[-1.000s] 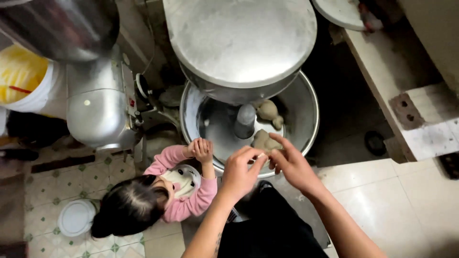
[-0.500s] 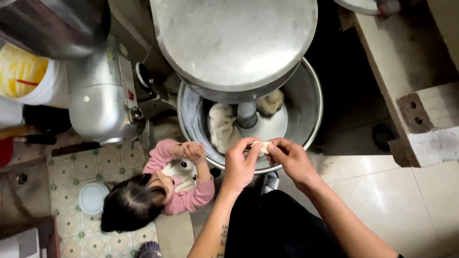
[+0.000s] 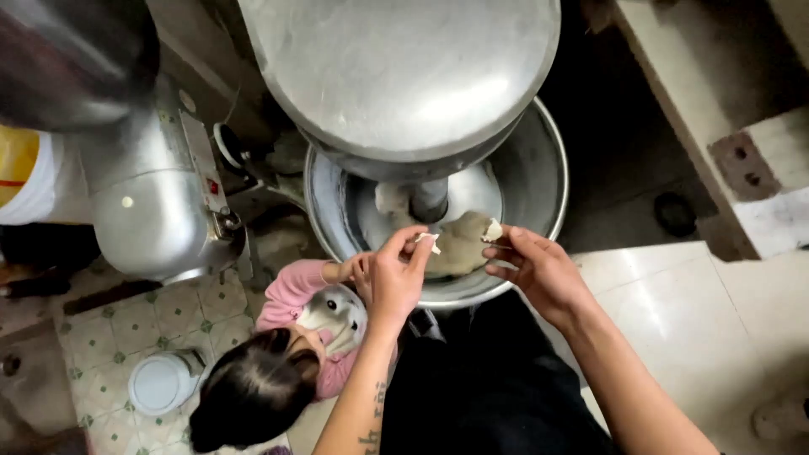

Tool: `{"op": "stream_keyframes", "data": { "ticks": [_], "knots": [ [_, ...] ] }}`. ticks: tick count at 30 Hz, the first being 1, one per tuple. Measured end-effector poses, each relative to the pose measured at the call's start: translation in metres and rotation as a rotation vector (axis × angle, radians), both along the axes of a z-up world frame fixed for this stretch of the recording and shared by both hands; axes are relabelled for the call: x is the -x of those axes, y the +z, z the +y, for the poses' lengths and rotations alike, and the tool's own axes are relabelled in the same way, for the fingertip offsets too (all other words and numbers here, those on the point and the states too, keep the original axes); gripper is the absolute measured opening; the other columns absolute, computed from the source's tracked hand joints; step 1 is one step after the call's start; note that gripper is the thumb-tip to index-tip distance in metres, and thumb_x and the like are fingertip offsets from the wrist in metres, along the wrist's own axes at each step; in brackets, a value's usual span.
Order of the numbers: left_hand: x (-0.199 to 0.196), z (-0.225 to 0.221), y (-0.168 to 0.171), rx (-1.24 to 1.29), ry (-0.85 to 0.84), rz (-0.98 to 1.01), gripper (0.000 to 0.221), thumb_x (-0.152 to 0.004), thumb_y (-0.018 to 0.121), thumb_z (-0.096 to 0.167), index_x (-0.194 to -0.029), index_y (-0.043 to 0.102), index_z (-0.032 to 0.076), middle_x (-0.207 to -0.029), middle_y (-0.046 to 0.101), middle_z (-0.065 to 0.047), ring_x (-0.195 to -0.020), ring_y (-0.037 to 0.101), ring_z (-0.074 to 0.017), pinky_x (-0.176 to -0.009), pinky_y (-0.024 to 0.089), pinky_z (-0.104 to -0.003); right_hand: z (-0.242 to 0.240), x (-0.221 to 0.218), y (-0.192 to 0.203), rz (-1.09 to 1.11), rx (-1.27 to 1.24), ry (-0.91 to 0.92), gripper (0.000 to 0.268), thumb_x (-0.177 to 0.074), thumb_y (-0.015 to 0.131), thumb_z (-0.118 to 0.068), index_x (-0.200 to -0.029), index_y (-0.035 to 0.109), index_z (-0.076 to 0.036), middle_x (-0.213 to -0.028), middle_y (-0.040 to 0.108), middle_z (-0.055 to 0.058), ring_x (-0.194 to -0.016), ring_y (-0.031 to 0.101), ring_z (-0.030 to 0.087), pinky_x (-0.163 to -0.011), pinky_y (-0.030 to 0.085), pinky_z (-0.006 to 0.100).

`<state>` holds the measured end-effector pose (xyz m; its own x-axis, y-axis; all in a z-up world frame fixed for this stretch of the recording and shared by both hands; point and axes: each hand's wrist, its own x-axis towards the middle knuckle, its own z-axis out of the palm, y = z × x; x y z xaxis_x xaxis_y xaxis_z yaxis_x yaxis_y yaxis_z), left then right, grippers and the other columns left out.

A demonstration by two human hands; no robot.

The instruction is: Extracting and portioning dough from an industrial mixer by hand while occasionally adding ingredients.

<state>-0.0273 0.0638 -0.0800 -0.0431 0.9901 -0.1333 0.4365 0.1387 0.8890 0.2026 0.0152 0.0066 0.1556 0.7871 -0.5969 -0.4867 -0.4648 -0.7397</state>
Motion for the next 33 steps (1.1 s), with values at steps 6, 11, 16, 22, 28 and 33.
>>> {"op": "stream_keyframes", "data": {
  "ticks": [6,11,16,22,28,33],
  "knots": [
    [0.022,-0.002,0.033,-0.122,-0.039,-0.046,0.015,-0.100,0.083,0.021,-0.115,0.085,0.018,-0.096,0.088,-0.010,-0.096,0.085,-0.0321,-0.079,0.071,-0.038,-0.013,0.000,-0.038,-0.128,0.021,-0.053,0.036,-0.110,0.073,-0.007,-0.142,0.070,0.008,-0.107,0.080,0.018,-0.095,0.083,0.026,-0.091,0.069,0.044],
    [0.024,0.002,0.030,-0.162,-0.090,-0.088,0.019,-0.103,0.076,0.012,-0.118,0.088,0.014,-0.104,0.087,-0.010,-0.101,0.084,-0.0335,-0.080,0.072,-0.039,-0.014,0.008,-0.012,-0.265,-0.030,-0.019,0.042,-0.107,0.074,-0.003,-0.148,0.069,0.008,-0.104,0.081,0.022,-0.088,0.082,0.027,-0.083,0.070,0.040],
    [0.025,0.001,0.017,-0.132,-0.098,-0.025,0.017,-0.105,0.075,0.020,-0.117,0.087,0.016,-0.098,0.089,-0.010,-0.101,0.085,-0.0334,-0.085,0.071,-0.047,-0.022,0.007,-0.018,-0.266,-0.016,-0.003,0.049,-0.105,0.070,0.000,-0.154,0.065,0.004,-0.105,0.082,0.023,-0.087,0.082,0.027,-0.082,0.068,0.036],
    [0.036,0.000,0.005,-0.137,-0.026,0.092,0.023,-0.108,0.079,0.039,-0.098,0.087,0.021,-0.073,0.082,-0.007,-0.080,0.083,-0.0317,-0.076,0.066,-0.044,-0.023,0.007,-0.007,-0.242,0.027,0.001,0.040,-0.109,0.067,-0.004,-0.147,0.069,0.007,-0.112,0.082,0.023,-0.092,0.083,0.028,-0.083,0.069,0.039],
    [0.029,0.014,-0.016,-0.205,-0.123,0.134,0.026,-0.117,0.057,0.022,-0.124,0.080,0.013,-0.108,0.086,-0.017,-0.108,0.080,-0.0426,-0.098,0.062,-0.055,-0.024,-0.009,-0.026,-0.229,0.021,-0.007,0.037,-0.113,0.060,-0.003,-0.146,0.070,0.009,-0.112,0.080,0.024,-0.090,0.080,0.028,-0.084,0.069,0.041],
    [0.011,0.012,-0.037,-0.129,-0.179,0.081,0.032,-0.109,0.063,0.013,-0.134,0.082,0.010,-0.113,0.084,-0.019,-0.109,0.080,-0.0452,-0.104,0.060,-0.056,-0.028,-0.007,-0.029,-0.230,0.070,0.001,0.042,-0.111,0.049,0.002,-0.146,0.070,0.014,-0.105,0.072,0.021,-0.087,0.072,0.027,-0.087,0.067,0.042]
  ]
}}
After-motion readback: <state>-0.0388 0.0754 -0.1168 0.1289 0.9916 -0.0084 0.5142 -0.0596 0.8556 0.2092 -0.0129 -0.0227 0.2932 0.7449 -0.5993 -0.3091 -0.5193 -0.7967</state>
